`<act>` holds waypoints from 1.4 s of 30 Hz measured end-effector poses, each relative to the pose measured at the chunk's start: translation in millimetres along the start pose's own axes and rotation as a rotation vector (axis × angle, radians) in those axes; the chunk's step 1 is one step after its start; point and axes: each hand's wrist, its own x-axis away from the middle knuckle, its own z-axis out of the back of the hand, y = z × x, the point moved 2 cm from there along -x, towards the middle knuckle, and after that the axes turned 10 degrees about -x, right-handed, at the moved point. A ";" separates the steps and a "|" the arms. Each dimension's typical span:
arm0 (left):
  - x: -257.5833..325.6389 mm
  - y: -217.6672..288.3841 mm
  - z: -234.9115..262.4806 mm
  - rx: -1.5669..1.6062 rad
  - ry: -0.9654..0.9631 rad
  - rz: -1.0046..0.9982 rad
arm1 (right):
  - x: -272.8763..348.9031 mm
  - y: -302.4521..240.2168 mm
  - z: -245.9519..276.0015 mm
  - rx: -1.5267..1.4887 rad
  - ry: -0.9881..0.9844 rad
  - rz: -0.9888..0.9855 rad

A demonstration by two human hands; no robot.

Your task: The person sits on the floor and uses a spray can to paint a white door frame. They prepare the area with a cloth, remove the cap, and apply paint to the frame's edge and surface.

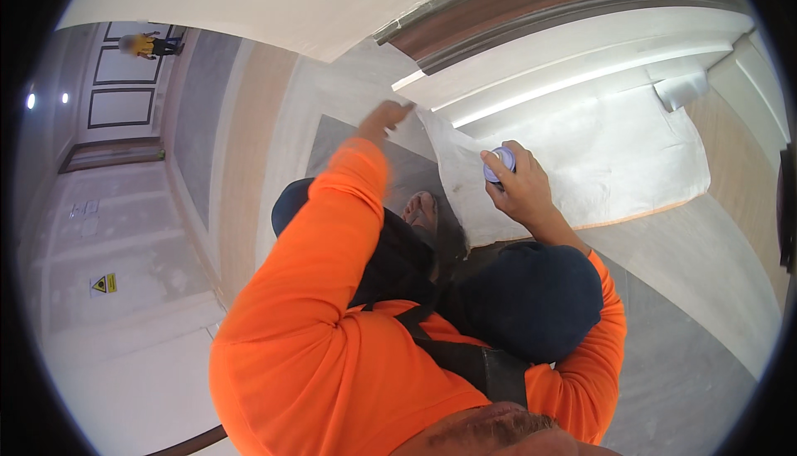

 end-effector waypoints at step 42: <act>82.8 -31.0 101.9 -0.330 -0.110 -0.132 | 12.1 11.9 28.7 0.052 0.171 -0.074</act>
